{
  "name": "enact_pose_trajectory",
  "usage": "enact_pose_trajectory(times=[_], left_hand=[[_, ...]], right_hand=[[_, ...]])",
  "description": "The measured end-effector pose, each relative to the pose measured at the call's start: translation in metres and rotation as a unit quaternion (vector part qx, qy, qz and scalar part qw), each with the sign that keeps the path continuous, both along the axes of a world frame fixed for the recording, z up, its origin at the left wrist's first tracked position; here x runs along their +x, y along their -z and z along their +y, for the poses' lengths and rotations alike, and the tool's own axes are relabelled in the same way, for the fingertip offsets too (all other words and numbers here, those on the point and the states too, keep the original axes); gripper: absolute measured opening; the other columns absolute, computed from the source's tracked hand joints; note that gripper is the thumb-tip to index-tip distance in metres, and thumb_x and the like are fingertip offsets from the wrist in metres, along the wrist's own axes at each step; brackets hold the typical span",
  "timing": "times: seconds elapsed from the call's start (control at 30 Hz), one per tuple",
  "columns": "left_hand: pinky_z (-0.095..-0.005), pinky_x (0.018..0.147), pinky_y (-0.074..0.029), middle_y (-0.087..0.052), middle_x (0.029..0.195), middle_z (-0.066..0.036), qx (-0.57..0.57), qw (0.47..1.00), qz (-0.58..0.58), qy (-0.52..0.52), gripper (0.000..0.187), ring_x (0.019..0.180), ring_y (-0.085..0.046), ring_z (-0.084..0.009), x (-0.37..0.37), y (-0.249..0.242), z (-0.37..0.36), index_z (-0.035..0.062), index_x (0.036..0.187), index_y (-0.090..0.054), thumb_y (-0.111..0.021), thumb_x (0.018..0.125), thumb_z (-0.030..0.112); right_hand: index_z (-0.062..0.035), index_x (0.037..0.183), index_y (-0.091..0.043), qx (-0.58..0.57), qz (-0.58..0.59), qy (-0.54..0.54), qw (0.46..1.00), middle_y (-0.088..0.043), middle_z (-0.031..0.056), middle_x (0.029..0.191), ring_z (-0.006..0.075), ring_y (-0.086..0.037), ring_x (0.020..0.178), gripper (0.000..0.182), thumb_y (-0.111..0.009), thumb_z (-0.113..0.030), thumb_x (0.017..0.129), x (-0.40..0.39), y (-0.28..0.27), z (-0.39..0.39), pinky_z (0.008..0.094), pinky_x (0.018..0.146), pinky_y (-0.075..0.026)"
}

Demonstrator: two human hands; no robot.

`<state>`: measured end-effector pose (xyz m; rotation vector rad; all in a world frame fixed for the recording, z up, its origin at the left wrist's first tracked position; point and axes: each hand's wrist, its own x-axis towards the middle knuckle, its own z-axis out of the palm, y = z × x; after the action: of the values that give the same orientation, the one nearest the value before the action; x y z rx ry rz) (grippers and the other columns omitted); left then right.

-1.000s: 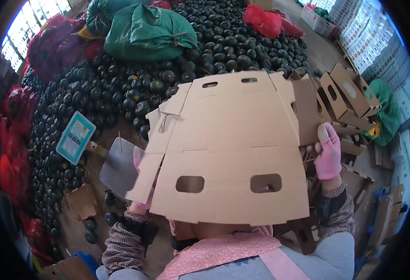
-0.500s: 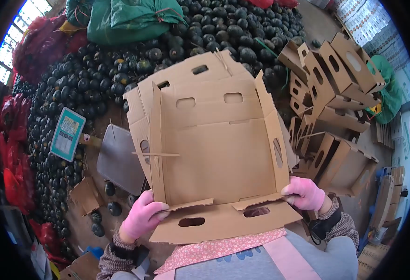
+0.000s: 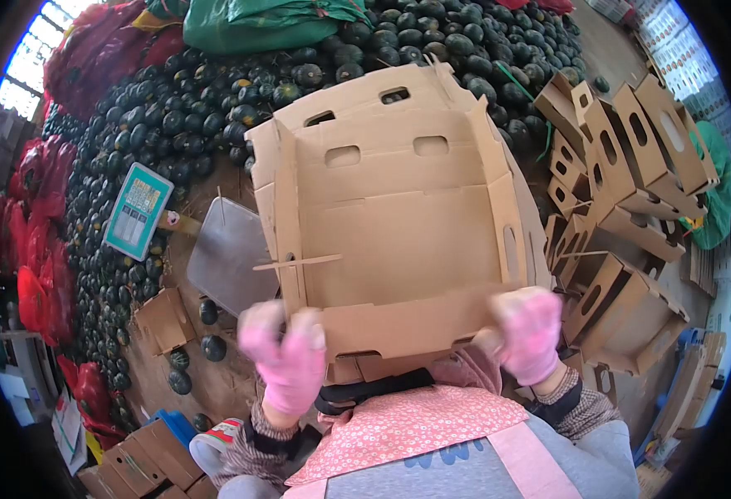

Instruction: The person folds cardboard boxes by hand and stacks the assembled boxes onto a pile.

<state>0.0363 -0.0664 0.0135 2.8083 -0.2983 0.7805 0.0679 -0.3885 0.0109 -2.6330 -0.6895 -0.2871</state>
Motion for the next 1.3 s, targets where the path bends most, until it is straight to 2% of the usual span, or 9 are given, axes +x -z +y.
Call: enact_pose_trajectory(times=[0.1, 0.33, 0.5, 0.63, 0.7, 0.8, 0.93, 1.03, 1.3], left_hand=[[-0.0362, 0.085, -0.051, -0.056, 0.098, -0.009, 0.018, 0.921, 0.240, 0.307, 0.038, 0.095, -0.059, -0.0254, 0.027, -0.012, -0.010, 0.0088, 0.115, -0.058, -0.069, 0.084, 0.028], [-0.0393, 0.063, -0.054, -0.059, 0.080, -0.007, 0.076, 0.787, 0.490, 0.366, 0.031, 0.072, -0.064, -0.0267, 0.041, -0.012, -0.006, 0.0092, 0.108, -0.059, -0.063, 0.084, 0.028], [-0.0383, 0.049, -0.049, -0.062, 0.069, -0.005, 0.386, 0.888, 0.242, 0.058, 0.022, 0.065, -0.066, -0.0223, 0.103, -0.028, -0.012, 0.0083, 0.096, -0.059, -0.062, 0.081, 0.024], [-0.0360, 0.053, -0.051, -0.065, 0.076, -0.007, 0.386, 0.836, 0.382, 0.085, 0.021, 0.072, -0.067, -0.0215, 0.141, -0.039, 0.002, 0.0062, 0.104, -0.062, -0.059, 0.084, 0.013], [-0.0380, 0.070, -0.055, -0.065, 0.098, -0.017, -0.114, 0.977, 0.177, 0.015, 0.032, 0.091, -0.067, -0.0310, 0.161, -0.038, 0.066, 0.0015, 0.116, -0.060, -0.061, 0.088, 0.016], [-0.0443, 0.106, -0.041, -0.046, 0.138, -0.028, -0.021, 0.992, -0.077, -0.099, 0.086, 0.125, -0.049, -0.0410, 0.171, -0.051, 0.057, -0.0063, 0.145, -0.029, -0.075, 0.082, 0.027], [-0.0393, 0.115, -0.030, -0.038, 0.148, -0.025, -0.249, 0.876, 0.412, -0.002, 0.069, 0.139, -0.035, -0.0365, 0.145, 0.028, 0.052, -0.0006, 0.139, -0.045, -0.070, 0.080, 0.023], [-0.0415, 0.116, -0.026, -0.035, 0.151, -0.025, -0.266, 0.902, 0.331, 0.073, 0.055, 0.143, -0.029, -0.0363, 0.130, 0.044, 0.065, 0.0040, 0.134, -0.052, -0.063, 0.082, 0.016], [-0.0384, 0.108, -0.032, -0.048, 0.137, -0.015, -0.472, 0.791, 0.366, 0.137, 0.020, 0.125, -0.045, -0.0267, 0.117, 0.032, 0.060, 0.0042, 0.106, -0.058, -0.058, 0.088, 0.013]], right_hand=[[-0.0081, 0.114, -0.059, -0.124, 0.065, -0.180, 0.974, -0.056, 0.0103, 0.094, 0.0238, -0.057, 0.093, 0.045, -0.064, -0.038, 0.081, 0.014, 0.006, 0.017, 0.0412, 0.078, -0.048], [-0.0086, 0.102, -0.063, -0.264, 0.426, -0.293, 0.814, -0.061, 0.0117, 0.100, 0.0303, -0.062, 0.100, 0.024, -0.066, -0.011, 0.078, 0.048, -0.008, 0.046, 0.0404, 0.081, -0.054], [-0.0110, 0.104, -0.064, -0.219, 0.404, -0.286, 0.840, -0.061, 0.0109, 0.101, 0.0293, -0.061, 0.101, 0.026, -0.066, -0.014, 0.078, 0.042, 0.001, 0.038, 0.0407, 0.080, -0.055], [-0.0109, 0.105, -0.064, -0.216, 0.393, -0.283, 0.848, -0.061, 0.0108, 0.099, 0.0291, -0.062, 0.100, 0.027, -0.066, -0.014, 0.077, 0.041, 0.001, 0.036, 0.0410, 0.079, -0.055], [-0.0096, 0.105, -0.063, -0.218, 0.392, -0.290, 0.845, -0.061, 0.0113, 0.099, 0.0295, -0.062, 0.099, 0.027, -0.066, -0.016, 0.078, 0.038, 0.001, 0.034, 0.0414, 0.079, -0.055], [-0.0061, 0.110, -0.062, -0.209, 0.423, -0.311, 0.825, -0.062, 0.0142, 0.103, 0.0316, -0.062, 0.103, 0.032, -0.065, -0.024, 0.084, 0.040, -0.007, 0.038, 0.0429, 0.084, -0.053], [-0.0062, 0.128, -0.056, 0.163, 0.338, -0.349, 0.859, -0.063, 0.0171, 0.117, 0.0324, -0.059, 0.111, 0.052, -0.064, -0.039, 0.089, 0.070, -0.010, -0.011, 0.0420, 0.097, -0.046], [-0.0033, 0.128, -0.053, 0.253, 0.071, 0.188, 0.947, -0.056, 0.0194, 0.117, 0.0306, -0.056, 0.111, 0.060, -0.076, -0.020, 0.075, 0.101, 0.002, -0.037, 0.0391, 0.096, -0.046], [-0.0055, 0.104, -0.068, 0.435, 0.260, -0.086, 0.857, -0.059, 0.0111, 0.123, 0.0270, -0.048, 0.123, 0.021, -0.056, -0.015, 0.091, 0.097, 0.055, -0.035, 0.0399, 0.109, -0.033]])
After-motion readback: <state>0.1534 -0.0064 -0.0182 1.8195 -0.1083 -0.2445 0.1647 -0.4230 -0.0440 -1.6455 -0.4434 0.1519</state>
